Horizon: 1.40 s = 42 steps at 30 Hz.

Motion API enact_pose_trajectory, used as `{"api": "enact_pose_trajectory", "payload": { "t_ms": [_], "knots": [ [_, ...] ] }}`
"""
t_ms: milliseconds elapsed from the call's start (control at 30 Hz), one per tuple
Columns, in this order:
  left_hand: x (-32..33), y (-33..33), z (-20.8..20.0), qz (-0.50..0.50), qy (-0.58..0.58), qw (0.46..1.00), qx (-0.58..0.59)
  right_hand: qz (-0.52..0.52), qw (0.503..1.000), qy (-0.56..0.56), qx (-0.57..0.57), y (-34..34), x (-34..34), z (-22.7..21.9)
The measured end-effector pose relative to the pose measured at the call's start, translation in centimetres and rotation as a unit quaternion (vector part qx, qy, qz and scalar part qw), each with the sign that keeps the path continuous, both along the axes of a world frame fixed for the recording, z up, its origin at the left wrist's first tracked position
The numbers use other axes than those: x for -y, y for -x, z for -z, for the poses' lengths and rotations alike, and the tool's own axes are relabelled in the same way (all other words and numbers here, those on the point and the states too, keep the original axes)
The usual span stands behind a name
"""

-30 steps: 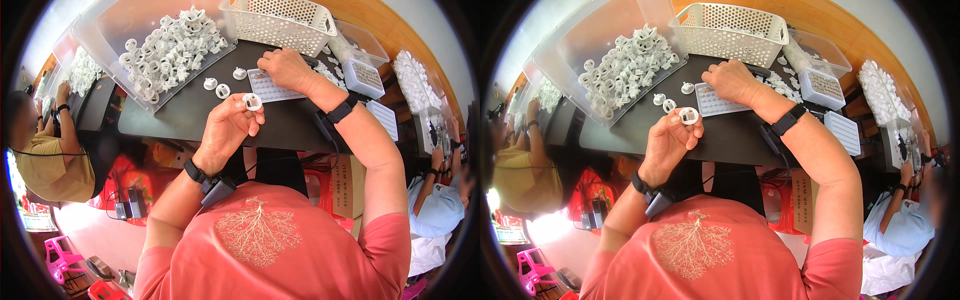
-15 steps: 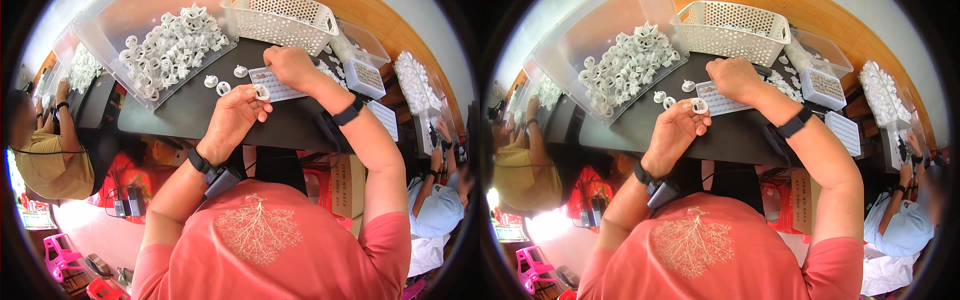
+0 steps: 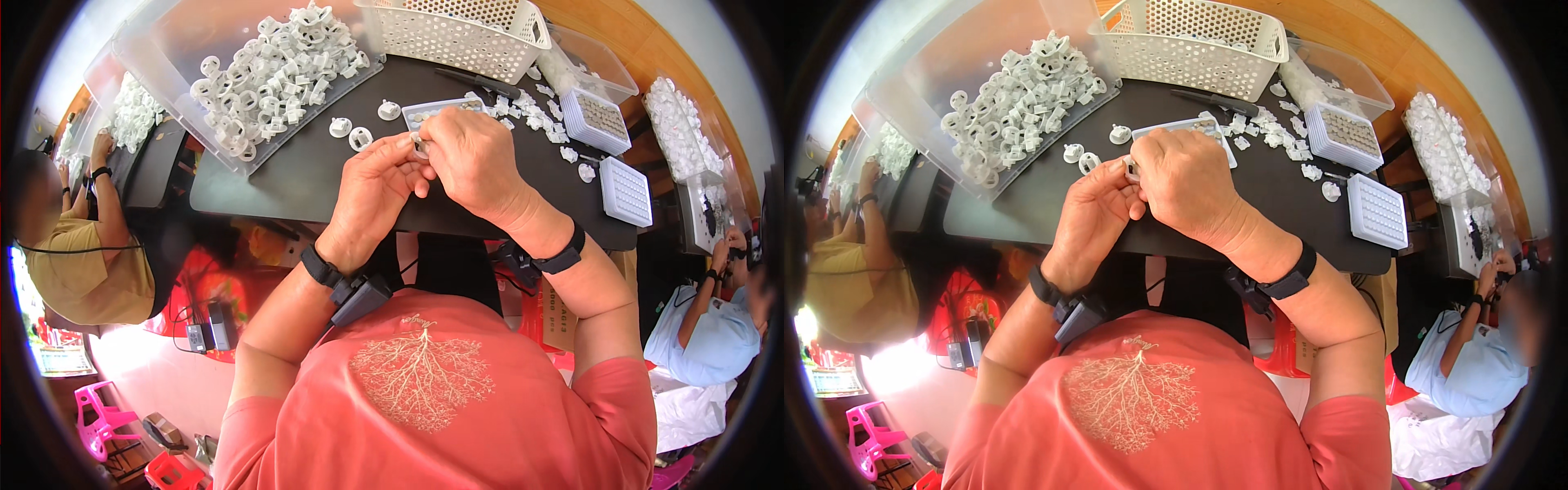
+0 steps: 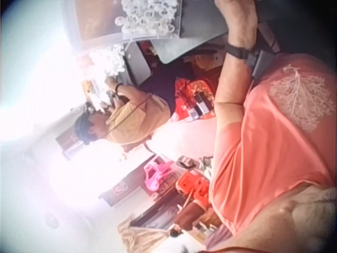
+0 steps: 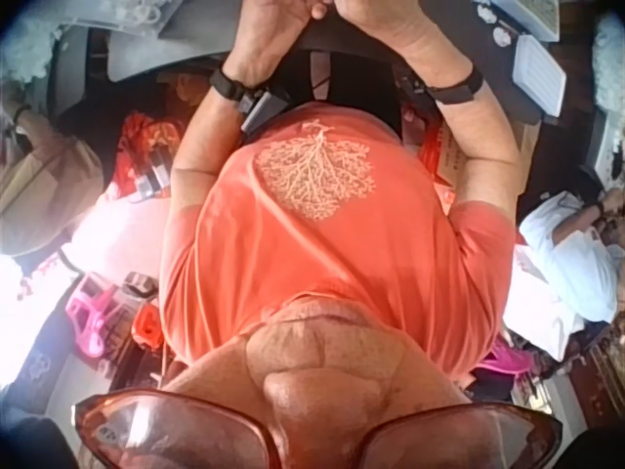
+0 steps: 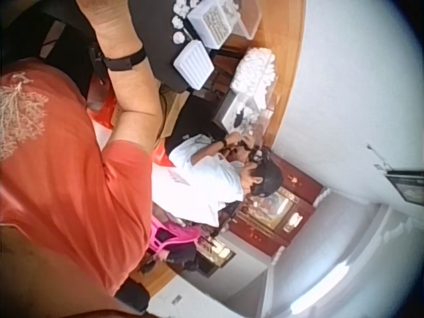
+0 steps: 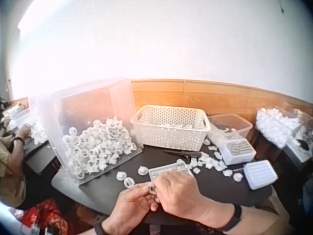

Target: Manually assembling small white plastic components by inserting metal inserts and other plastic pieces.

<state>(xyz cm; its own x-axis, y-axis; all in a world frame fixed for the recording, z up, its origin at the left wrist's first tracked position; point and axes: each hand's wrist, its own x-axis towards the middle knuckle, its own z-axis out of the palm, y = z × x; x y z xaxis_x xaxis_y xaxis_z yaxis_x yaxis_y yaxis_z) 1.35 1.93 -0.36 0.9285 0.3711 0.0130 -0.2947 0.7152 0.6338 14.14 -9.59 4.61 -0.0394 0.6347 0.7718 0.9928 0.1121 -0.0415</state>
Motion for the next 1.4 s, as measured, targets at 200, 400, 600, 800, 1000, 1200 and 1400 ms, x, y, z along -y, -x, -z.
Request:
{"api": "enact_pose_trajectory", "payload": {
  "t_ms": [200, 400, 600, 800, 1000, 1200, 1400],
  "knots": [
    [0.1, 0.4, -0.1, -0.006, -0.001, 1.0, -0.002, -0.004, 0.997, -0.008, -0.071, 0.4, 0.4, 0.6],
    [0.0, 0.5, 0.0, 0.008, 0.001, 1.0, 0.011, -0.013, 0.996, -0.044, -0.08, 0.9, 0.6, 0.8],
    [0.2, 0.7, -0.3, 0.017, -0.006, 1.0, 0.024, 0.007, 0.998, -0.039, -0.051, 1.1, 1.0, 0.8],
    [0.1, 0.7, -0.2, 0.009, -0.012, 1.0, 0.002, -0.009, 0.996, -0.027, -0.079, 1.2, 1.2, 1.3],
    [-0.2, 0.7, 0.3, 0.029, -0.015, 0.999, 0.021, -0.037, 0.99, -0.048, -0.128, 1.4, 1.3, 1.7],
    [-0.3, 1.0, 0.2, 0.018, -0.051, 0.998, 0.01, -0.023, 0.985, -0.035, -0.167, 2.2, 1.2, 2.4],
    [-0.6, 0.9, 0.4, 0.034, -0.037, 0.999, 0.011, -0.014, 0.978, -0.04, -0.204, 3.0, 1.7, 2.7]
  ]
}}
